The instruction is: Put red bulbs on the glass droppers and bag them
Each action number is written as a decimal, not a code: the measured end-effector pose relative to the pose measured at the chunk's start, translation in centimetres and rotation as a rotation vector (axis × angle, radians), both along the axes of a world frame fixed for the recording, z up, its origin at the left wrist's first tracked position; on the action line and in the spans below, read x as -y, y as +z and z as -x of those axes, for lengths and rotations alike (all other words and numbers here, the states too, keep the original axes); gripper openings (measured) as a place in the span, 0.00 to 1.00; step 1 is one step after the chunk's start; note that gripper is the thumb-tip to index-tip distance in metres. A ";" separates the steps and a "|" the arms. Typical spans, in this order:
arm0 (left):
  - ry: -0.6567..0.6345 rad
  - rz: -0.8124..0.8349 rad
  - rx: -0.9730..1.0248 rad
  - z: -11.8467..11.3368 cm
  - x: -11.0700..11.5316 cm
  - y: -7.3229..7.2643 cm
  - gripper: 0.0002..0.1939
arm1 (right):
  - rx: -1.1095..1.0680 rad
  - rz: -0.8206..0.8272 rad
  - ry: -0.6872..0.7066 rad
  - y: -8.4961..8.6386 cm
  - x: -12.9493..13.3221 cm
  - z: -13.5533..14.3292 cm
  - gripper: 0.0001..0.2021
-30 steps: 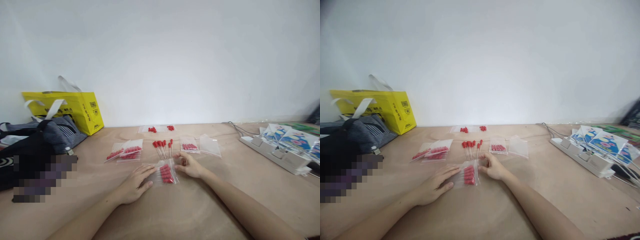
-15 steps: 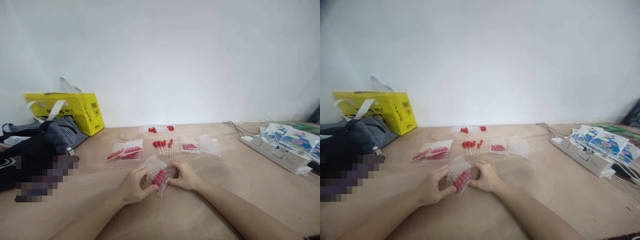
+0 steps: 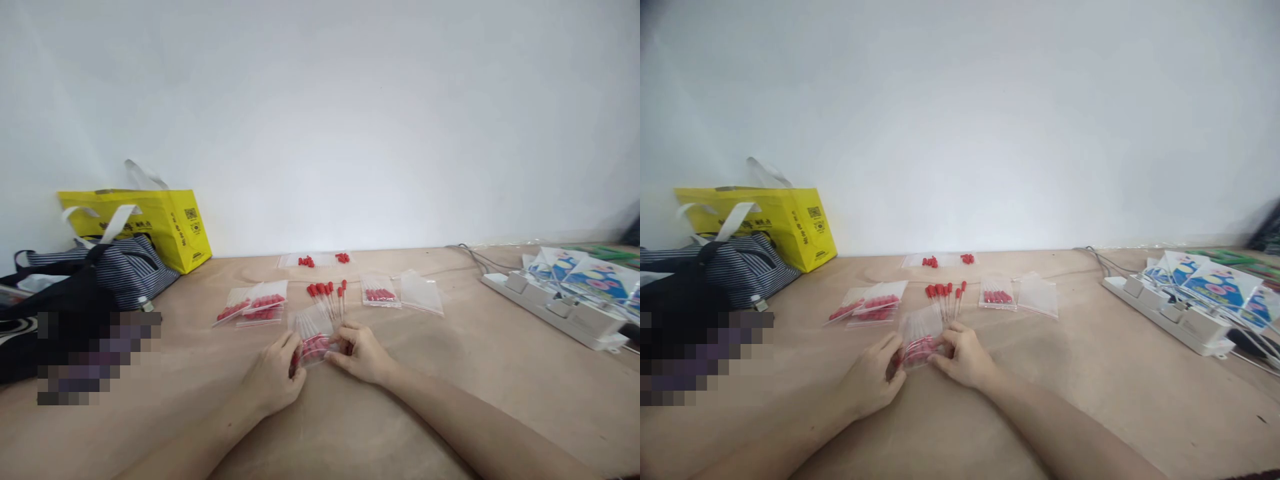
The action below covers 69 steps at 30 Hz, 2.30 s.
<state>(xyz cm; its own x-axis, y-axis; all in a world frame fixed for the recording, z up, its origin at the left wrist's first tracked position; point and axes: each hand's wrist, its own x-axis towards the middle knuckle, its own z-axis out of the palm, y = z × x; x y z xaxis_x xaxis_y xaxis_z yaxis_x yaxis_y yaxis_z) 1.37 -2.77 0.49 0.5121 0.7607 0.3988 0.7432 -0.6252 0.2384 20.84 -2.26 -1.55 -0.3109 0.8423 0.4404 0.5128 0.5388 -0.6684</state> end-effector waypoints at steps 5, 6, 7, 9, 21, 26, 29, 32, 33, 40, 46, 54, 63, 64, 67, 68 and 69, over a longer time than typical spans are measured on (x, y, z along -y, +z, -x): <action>0.022 0.019 0.030 0.3 -0.4 -0.1 0.06 | -0.024 -0.020 -0.025 -0.1 0.0 0.1 0.02; 0.026 0.018 0.035 0.3 -0.5 -0.2 0.05 | -0.019 -0.031 -0.023 -0.2 0.0 0.1 0.01; 0.029 0.015 0.037 0.2 -0.6 -0.3 0.04 | -0.013 -0.043 -0.017 -0.2 -0.1 0.2 0.02; 0.038 -0.004 0.035 0.1 -0.9 -0.6 0.07 | 0.001 -0.069 0.003 -0.3 -0.2 0.3 0.04; -0.160 0.005 0.006 1.1 -1.0 0.6 0.06 | -0.047 -0.019 0.082 -0.3 -0.4 -0.6 0.13; -0.340 -0.039 -0.100 2.8 -1.9 1.2 0.07 | 0.042 -0.167 0.179 -0.7 -0.9 -1.6 0.19; -0.400 -0.160 -0.154 3.2 -2.3 0.6 0.07 | 0.220 -0.327 0.136 -1.0 -1.4 -1.5 0.13; -0.415 -0.263 -0.187 3.3 -2.6 -0.1 0.09 | 0.439 -0.537 0.095 -0.9 -1.7 -1.1 0.10; -0.414 -0.292 -0.197 3.4 -2.7 -0.2 0.09 | 0.500 -0.603 0.086 -0.9 -1.8 -1.0 0.10; -0.355 -0.412 -0.181 4.2 -2.7 -0.4 0.10 | 0.530 -0.730 -0.018 -1.0 -2.1 -0.8 0.10; -0.321 -0.375 -0.146 4.4 -3.0 -1.0 0.14 | 0.491 -0.720 0.000 -0.9 -2.1 -0.9 0.10; -0.348 -0.547 -0.222 4.3 -2.9 -0.6 0.15 | 0.636 -0.938 0.023 -0.2 -2.2 -1.3 0.15; -0.368 -0.586 -0.236 4.0 -2.9 -0.4 0.14 | 0.614 -0.976 0.001 0.1 -2.0 -1.1 0.15; -0.375 -0.634 -0.247 4.0 -2.8 -0.3 0.15 | 0.606 -0.978 -0.002 0.1 -2.0 -1.1 0.14; -0.388 -0.719 -0.236 3.7 -2.8 0.1 0.14 | 0.587 -0.994 0.019 0.0 -2.0 -1.0 0.12; -0.396 -0.729 -0.220 3.6 -2.8 0.2 0.13 | 0.583 -0.998 0.027 0.0 -2.0 -1.0 0.12; -0.402 -0.735 -0.199 3.4 -2.9 0.3 0.11 | 0.575 -1.003 0.028 -0.1 -2.1 -0.9 0.12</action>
<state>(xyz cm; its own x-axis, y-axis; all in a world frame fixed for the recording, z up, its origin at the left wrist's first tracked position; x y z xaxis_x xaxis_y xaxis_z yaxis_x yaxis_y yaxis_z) -2.03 0.13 0.78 0.7996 0.0902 0.5937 0.4173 -0.7944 -0.4413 21.74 -0.20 -1.62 -0.6953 0.1844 0.6947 0.5823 0.7111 0.3941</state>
